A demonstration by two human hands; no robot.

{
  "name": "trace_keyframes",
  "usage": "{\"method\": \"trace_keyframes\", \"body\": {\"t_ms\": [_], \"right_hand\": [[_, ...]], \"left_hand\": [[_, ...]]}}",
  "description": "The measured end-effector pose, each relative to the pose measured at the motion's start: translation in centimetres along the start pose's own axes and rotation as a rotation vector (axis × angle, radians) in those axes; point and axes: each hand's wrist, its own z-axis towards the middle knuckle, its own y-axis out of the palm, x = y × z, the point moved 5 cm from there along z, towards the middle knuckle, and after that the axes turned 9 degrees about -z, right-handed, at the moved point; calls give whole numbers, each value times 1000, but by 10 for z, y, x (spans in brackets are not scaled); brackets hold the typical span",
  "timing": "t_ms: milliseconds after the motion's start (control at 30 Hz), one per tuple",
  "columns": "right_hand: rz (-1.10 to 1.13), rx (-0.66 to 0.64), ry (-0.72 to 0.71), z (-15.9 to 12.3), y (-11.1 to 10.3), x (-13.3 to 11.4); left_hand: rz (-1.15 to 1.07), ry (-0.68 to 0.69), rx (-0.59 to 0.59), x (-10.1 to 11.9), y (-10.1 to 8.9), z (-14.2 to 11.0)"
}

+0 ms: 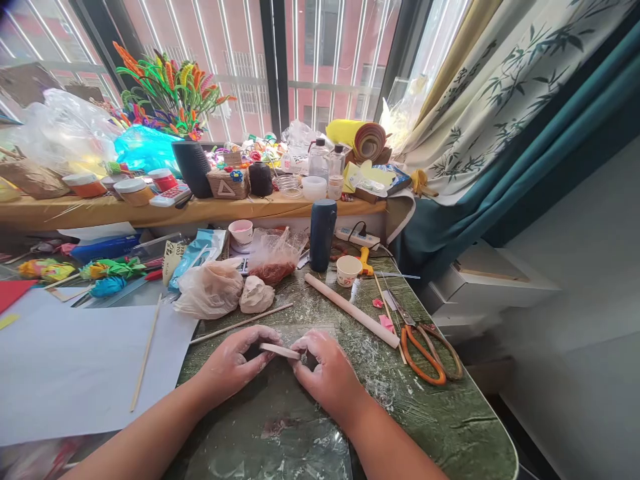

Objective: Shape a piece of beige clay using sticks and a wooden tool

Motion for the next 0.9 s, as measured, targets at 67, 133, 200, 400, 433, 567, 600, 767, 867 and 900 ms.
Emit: {"method": "trace_keyframes", "body": {"t_ms": [67, 133, 200, 400, 433, 567, 600, 767, 867, 900], "right_hand": [[5, 1, -16, 1, -1, -2], [-12, -3, -39, 0, 0, -3], [-39, -7, -54, 0, 2, -3], [-45, 18, -65, -3, 3, -1], [-48, 19, -55, -2, 3, -1], [-67, -10, -20, -1, 3, -1], [-59, -12, -12, 0, 3, -1], [-34, -8, -25, 0, 2, -3], [-20, 2, -12, -1, 1, -2], [-20, -1, -9, -1, 2, -2]], "left_hand": [[-7, 4, 4, 0, 0, 0], [-6, 5, 7, -1, 1, 0], [2, 9, 14, -1, 0, -1], [-3, 2, 23, 1, 0, 0], [-5, 0, 25, 2, 0, 0], [-7, -8, 8, 3, 1, 0], [-8, -10, 7, 3, 1, 0], [-4, -11, 10, 3, 0, 1], [-12, -21, 11, 2, 0, 1], [-12, -24, 5, 2, 0, 0]]}}
